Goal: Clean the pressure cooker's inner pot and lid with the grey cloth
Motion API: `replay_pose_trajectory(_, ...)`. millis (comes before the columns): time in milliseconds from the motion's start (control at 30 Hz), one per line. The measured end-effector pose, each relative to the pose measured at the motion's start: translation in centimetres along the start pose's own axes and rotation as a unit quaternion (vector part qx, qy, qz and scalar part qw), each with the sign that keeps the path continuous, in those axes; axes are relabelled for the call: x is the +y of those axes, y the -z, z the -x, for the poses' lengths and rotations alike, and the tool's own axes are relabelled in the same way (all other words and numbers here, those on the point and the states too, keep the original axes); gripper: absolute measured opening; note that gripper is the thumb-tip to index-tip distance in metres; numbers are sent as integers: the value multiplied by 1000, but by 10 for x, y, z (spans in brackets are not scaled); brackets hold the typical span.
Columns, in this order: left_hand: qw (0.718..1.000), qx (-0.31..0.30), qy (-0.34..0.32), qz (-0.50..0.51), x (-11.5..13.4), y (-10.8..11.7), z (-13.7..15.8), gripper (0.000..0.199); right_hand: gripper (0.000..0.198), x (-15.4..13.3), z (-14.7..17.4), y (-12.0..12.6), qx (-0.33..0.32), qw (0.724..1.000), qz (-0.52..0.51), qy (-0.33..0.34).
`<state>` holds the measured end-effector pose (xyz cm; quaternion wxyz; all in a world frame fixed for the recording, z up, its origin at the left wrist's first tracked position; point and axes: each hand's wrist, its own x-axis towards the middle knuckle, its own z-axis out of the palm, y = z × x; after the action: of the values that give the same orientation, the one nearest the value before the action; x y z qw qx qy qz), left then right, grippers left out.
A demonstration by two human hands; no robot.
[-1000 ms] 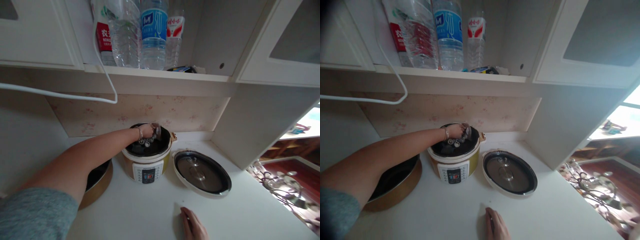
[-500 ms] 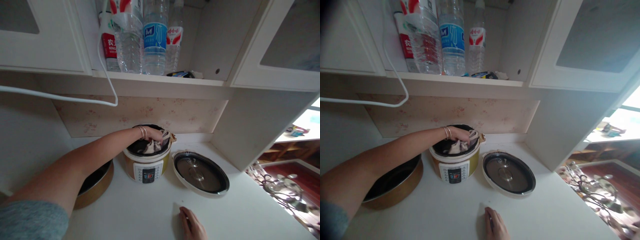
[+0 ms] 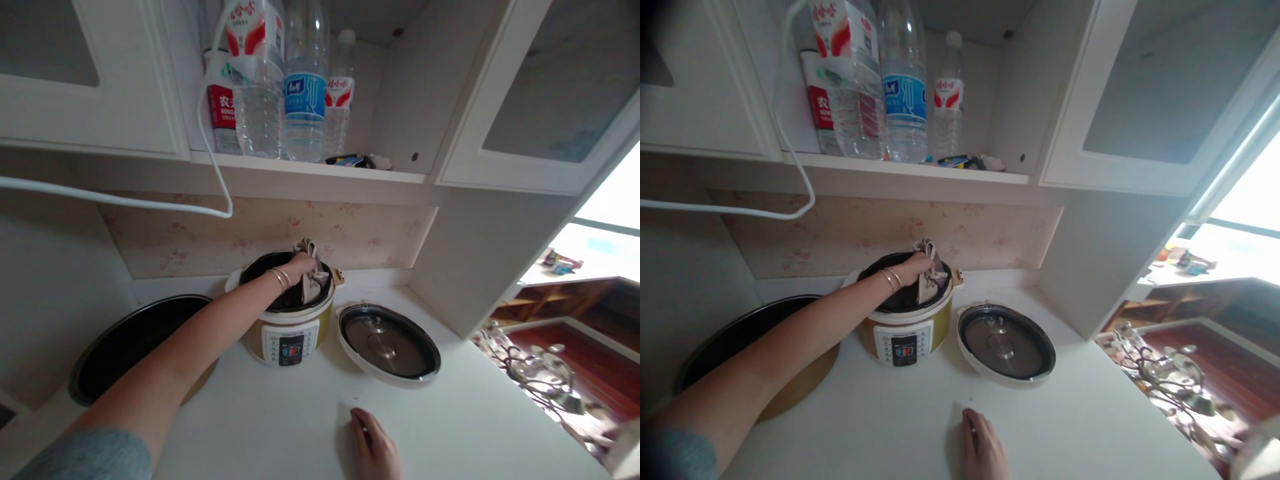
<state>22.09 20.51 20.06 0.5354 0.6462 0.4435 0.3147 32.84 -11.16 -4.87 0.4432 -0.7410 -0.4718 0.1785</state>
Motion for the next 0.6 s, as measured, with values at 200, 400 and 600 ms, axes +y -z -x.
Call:
replay_pose_trajectory(200,992,24,-13,122,38,6,29,9,55,-8,1,4,7,999,17,32)
replay_pose_trajectory(400,968,-46,-20,245,63,3,89,8,57,-8,4,7,7,999,28,32)
replay_pose_trajectory(600,921,-166,43,350,42,-11,166,16,64,-33,32,1,12,1000,-13,-21)
